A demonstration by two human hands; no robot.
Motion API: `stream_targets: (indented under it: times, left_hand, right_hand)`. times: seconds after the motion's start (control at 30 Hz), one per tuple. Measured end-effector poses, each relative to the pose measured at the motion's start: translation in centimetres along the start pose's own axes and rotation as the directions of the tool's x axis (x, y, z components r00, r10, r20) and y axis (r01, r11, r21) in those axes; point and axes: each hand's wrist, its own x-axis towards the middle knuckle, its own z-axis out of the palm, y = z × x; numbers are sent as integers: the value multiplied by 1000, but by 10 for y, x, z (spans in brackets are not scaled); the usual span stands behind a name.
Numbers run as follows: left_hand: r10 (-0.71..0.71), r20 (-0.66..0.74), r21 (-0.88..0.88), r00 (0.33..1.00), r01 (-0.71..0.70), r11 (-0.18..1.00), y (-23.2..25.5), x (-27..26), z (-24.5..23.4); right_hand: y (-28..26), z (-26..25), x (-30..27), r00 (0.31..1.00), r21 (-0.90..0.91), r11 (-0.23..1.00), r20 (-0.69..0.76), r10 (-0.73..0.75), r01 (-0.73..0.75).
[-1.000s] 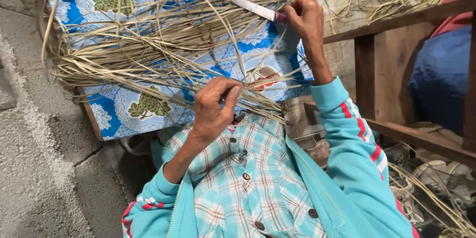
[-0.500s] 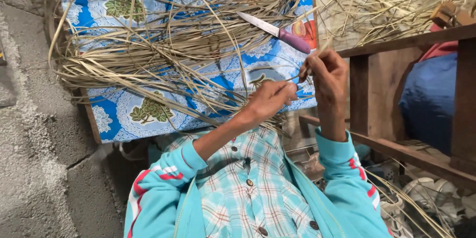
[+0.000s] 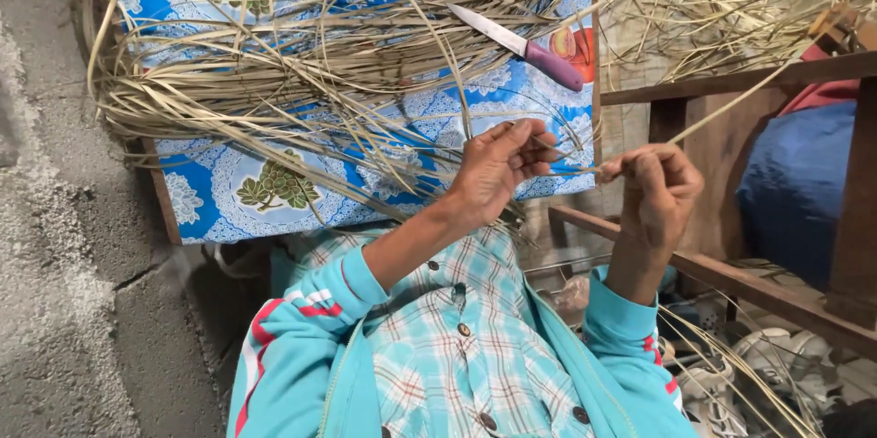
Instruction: Splitting and weaving natural plant fibers on a patterned board using a knife
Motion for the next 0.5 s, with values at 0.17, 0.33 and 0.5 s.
stream_targets:
  times: [0.17,0.33,0.5]
  left_hand:
    - [41,48,-160,998,-33,987,18,-1,-3]
    - [78,89,1,993,-79,997,58,-28,4]
    - [467,278,934,839,-350,74,77,-58,-7]
  right_hand:
    - [-26,54,20,995,-205,975,61,-78,89]
    - [-31,95,36,965,-254,951,233,-116,176]
    - [-3,88,55,948,-198,980,312,65,-2]
